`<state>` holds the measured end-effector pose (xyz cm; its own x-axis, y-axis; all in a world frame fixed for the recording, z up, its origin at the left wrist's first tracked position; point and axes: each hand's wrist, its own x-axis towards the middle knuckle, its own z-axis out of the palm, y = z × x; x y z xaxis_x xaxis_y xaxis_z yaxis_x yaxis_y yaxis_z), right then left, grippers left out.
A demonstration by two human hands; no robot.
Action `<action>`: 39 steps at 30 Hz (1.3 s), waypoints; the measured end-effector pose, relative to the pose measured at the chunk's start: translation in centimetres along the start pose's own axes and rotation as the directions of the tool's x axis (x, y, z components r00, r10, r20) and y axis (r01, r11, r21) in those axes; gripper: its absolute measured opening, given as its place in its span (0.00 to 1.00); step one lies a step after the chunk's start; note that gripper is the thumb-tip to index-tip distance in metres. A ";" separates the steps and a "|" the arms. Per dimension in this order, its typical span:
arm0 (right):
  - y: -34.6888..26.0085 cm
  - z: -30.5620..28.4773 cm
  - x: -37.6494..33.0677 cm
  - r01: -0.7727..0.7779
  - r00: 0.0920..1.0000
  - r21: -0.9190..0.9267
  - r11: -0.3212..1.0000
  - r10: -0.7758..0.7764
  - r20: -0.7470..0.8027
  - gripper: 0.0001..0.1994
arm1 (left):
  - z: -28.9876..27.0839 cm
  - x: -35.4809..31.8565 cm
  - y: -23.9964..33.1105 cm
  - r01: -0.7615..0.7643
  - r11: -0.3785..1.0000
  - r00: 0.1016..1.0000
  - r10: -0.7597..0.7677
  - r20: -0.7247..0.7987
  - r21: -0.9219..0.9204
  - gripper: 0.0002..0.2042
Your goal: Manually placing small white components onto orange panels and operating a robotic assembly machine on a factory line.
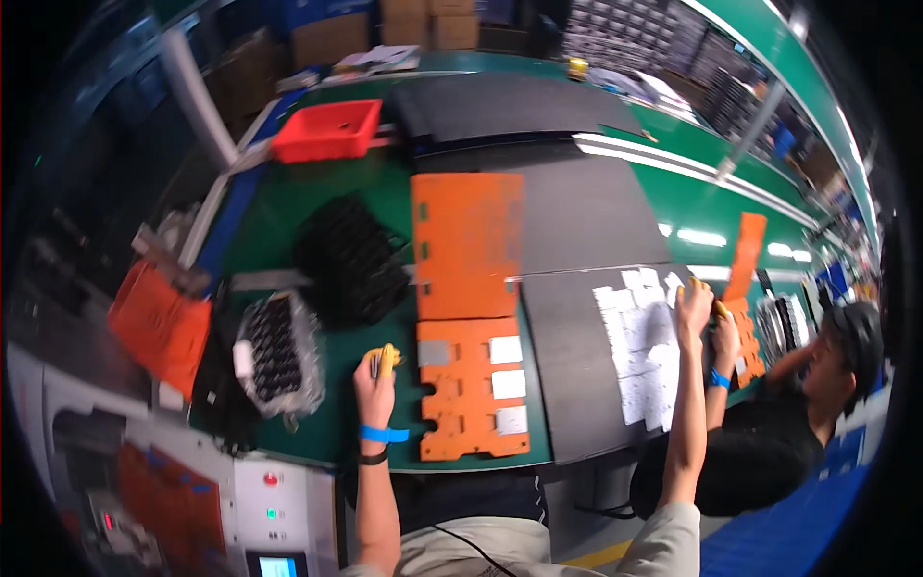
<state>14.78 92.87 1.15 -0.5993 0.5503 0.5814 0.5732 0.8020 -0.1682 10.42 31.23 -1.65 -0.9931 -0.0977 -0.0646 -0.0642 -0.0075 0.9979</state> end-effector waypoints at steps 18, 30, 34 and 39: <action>-54.8 -15.6 -28.4 0.274 0.478 0.953 0.127 -0.878 -0.021 0.11 | -15.1 -16.4 -1.2 0.504 0.402 0.862 -0.299 0.411 -0.765 0.19; -60.1 -16.4 -29.0 0.488 0.505 0.817 0.305 -0.863 0.020 0.15 | -17.1 -15.7 -0.1 0.318 0.617 0.948 -0.214 0.235 -0.720 0.22; -53.6 -20.9 -28.5 0.124 0.636 0.962 0.244 -0.763 0.112 0.15 | -16.3 -14.1 -0.4 0.287 0.699 0.951 -0.126 0.283 -0.655 0.22; -43.8 -21.3 -27.7 -0.121 0.704 0.964 0.239 -0.663 0.253 0.13 | -11.8 -11.8 1.5 0.355 0.666 0.922 -0.131 0.365 -0.656 0.24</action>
<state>18.13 37.54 9.34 -0.9436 -0.0856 0.3200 -0.3292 0.3490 -0.8774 23.20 20.61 0.56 -0.9426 0.2747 -0.1900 -0.3310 -0.6925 0.6410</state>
